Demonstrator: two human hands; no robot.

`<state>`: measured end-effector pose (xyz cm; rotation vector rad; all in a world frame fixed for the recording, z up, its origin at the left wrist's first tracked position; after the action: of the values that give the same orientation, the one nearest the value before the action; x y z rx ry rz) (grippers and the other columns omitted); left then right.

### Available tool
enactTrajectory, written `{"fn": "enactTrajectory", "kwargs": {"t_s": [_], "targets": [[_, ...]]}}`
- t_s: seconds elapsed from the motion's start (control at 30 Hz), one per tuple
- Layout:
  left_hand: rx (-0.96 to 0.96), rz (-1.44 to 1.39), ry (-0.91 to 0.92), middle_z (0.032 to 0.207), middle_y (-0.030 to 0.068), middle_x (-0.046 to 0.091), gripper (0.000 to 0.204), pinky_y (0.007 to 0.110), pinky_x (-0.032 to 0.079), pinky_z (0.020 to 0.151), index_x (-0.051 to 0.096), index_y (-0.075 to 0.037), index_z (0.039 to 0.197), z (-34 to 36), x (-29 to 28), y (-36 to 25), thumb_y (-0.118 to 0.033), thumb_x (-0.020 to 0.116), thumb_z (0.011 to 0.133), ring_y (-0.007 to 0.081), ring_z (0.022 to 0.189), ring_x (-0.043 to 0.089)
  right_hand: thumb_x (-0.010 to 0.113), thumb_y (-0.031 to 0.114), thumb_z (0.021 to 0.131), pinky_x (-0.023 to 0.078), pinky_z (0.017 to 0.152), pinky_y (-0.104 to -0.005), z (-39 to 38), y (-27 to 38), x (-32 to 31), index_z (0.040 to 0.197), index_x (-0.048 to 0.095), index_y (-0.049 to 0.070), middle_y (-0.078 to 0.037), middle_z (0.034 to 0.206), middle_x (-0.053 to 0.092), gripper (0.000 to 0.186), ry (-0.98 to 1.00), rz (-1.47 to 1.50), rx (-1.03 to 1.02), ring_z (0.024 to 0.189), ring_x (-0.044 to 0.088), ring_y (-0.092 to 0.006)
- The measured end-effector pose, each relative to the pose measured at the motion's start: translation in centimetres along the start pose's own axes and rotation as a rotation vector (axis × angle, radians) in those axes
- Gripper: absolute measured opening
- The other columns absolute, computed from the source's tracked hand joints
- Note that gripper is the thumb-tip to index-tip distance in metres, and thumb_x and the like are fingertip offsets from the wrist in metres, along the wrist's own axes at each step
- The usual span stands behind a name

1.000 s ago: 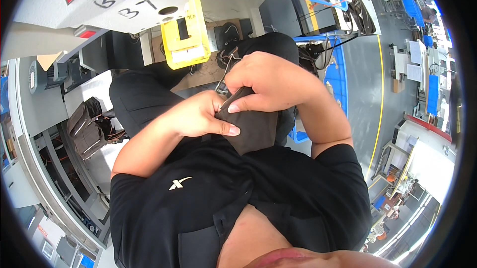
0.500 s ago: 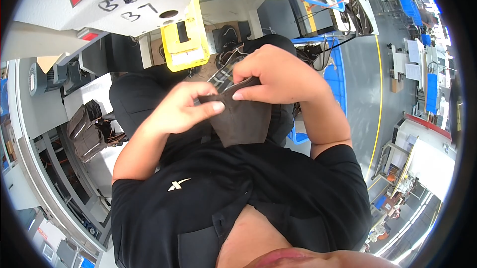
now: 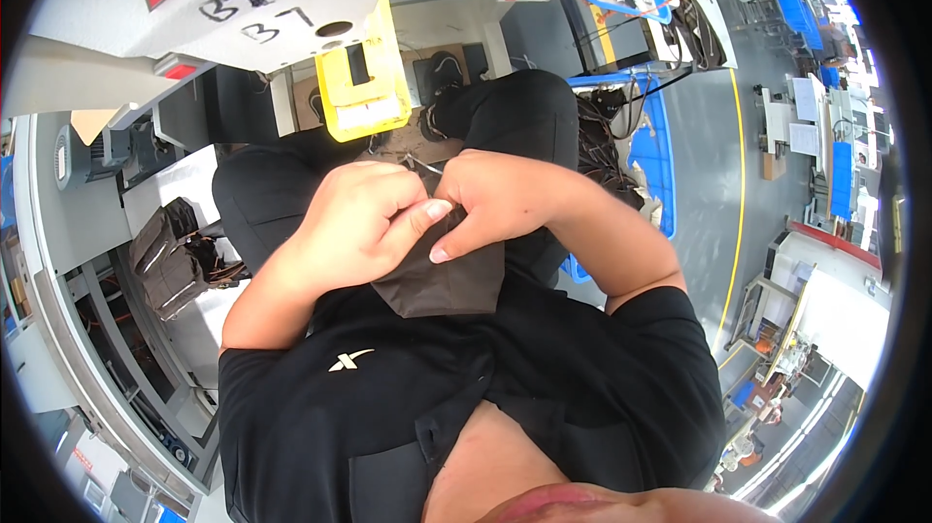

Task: Sewing and assembling a leather pouch using an industrial sewing machine.

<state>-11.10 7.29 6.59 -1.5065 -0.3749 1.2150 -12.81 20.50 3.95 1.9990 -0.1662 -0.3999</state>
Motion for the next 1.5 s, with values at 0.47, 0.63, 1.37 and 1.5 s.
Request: {"fn": "enactTrajectory", "kwargs": {"t_s": [0.47, 0.63, 1.37, 1.5], "targets": [[0.155, 0.025, -0.06, 0.064, 0.0085, 0.055, 0.021, 0.041, 0.042, 0.056, 0.064, -0.005, 0.073, 0.4, -0.6, -1.3, -0.015, 0.079, 0.084, 0.031, 0.059, 0.054, 0.079, 0.033, 0.082, 0.041, 0.055, -0.0471, 0.3, 0.4, 0.7, 0.063, 0.051, -0.007, -0.019, 0.054, 0.051, 0.053, 0.07, -0.13, -0.172, 0.053, 0.052, -0.0362], [0.166, -0.001, -0.057, 0.065, 0.0085, 0.054, 0.019, 0.04, 0.04, 0.057, 0.063, -0.005, 0.074, 0.8, -1.0, -1.5, -0.011, 0.078, 0.084, 0.0297, 0.06, 0.052, 0.079, 0.031, 0.083, 0.041, 0.055, -0.0464, 0.0, 0.7, 0.2, 0.066, 0.053, -0.008, -0.02, 0.056, 0.051, 0.049, 0.059, -0.157, -0.201, 0.054, 0.052, -0.0355], [0.199, 0.002, -0.068, 0.063, 0.008, 0.053, 0.018, 0.038, 0.038, 0.054, 0.063, -0.003, 0.073, 1.2, -2.0, -1.9, -0.008, 0.079, 0.081, 0.0271, 0.056, 0.05, 0.082, 0.029, 0.08, 0.04, 0.053, -0.0438, 0.7, 1.3, -1.0, 0.073, 0.06, -0.009, -0.019, 0.054, 0.05, 0.045, 0.053, -0.086, -0.192, 0.051, 0.049, -0.0316], [0.163, 0.035, -0.069, 0.063, 0.008, 0.055, 0.02, 0.04, 0.042, 0.054, 0.066, -0.005, 0.073, 1.1, -2.5, -1.8, -0.014, 0.081, 0.082, 0.03, 0.058, 0.055, 0.082, 0.027, 0.079, 0.038, 0.051, -0.0426, 1.0, 0.9, -0.5, 0.071, 0.058, -0.009, -0.016, 0.053, 0.048, 0.044, 0.02, 0.012, -0.19, 0.049, 0.046, -0.027]]}}
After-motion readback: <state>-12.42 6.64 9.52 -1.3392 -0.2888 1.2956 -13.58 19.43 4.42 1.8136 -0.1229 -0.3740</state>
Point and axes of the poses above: each hand's wrist, its own z-axis towards the middle knuckle, its own x-axis out of the palm, y = z × x, the point moved 6 cm from there along z, towards the middle knuckle
